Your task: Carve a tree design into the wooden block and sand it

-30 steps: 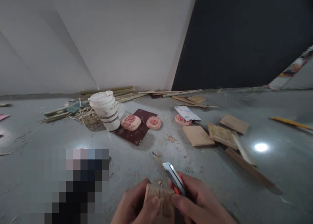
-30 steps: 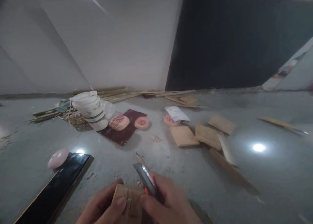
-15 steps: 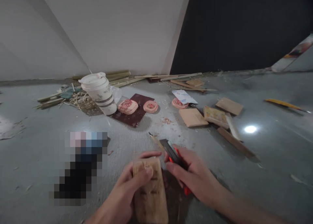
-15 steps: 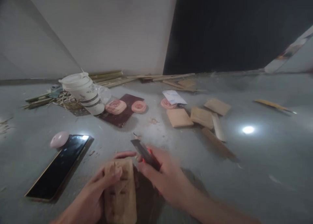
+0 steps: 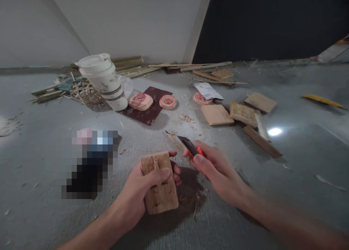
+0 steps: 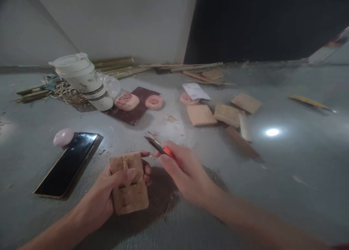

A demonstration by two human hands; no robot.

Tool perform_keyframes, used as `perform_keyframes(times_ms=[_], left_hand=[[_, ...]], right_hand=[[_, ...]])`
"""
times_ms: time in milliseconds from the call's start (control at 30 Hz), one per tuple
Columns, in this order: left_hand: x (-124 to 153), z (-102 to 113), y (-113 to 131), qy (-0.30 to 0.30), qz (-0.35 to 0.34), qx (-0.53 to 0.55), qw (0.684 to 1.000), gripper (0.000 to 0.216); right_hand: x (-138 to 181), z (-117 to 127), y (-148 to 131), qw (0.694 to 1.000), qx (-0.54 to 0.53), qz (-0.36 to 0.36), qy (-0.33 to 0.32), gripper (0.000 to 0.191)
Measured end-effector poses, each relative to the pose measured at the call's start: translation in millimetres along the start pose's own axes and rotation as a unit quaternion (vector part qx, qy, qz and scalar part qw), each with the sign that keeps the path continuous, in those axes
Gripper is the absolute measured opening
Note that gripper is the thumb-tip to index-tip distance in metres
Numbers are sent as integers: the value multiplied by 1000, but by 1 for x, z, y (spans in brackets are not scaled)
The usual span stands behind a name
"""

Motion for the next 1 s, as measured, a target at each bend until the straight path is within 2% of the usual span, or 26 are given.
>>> perform_keyframes(times_ms=[100,200,300,433,667,1000], left_hand=[[-1,1,2,6,-10,-4,1000,66],[-2,-1,5,6,-16,-6,1000,74],[-3,-2,8,13,-23,-8,1000,85],[-5,1,10,38,-34,-20,998,83],[-4,0,15,55,-85,-49,994,60],[0,0,13,65,-119,-71,988,41]], right_hand=[[2,3,-5,999,29,43,8,45],[1,0,-10,989,105,106,-6,30],[1,-3,-15,966,179,187,-8,19],[6,-5,-21,928,250,277,5,23],[12,-3,-31,893,311,324,22,23],[16,0,-37,879,332,338,49,25]])
Point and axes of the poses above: each hand's wrist, its own x-axis away from the middle knuckle, its own z-axis out of the back of the hand, y = z × x, the point moved 7 cm from there along -x, towards the middle knuckle, and after that the axes turned 15 degrees about y, right-handed, at the moved point
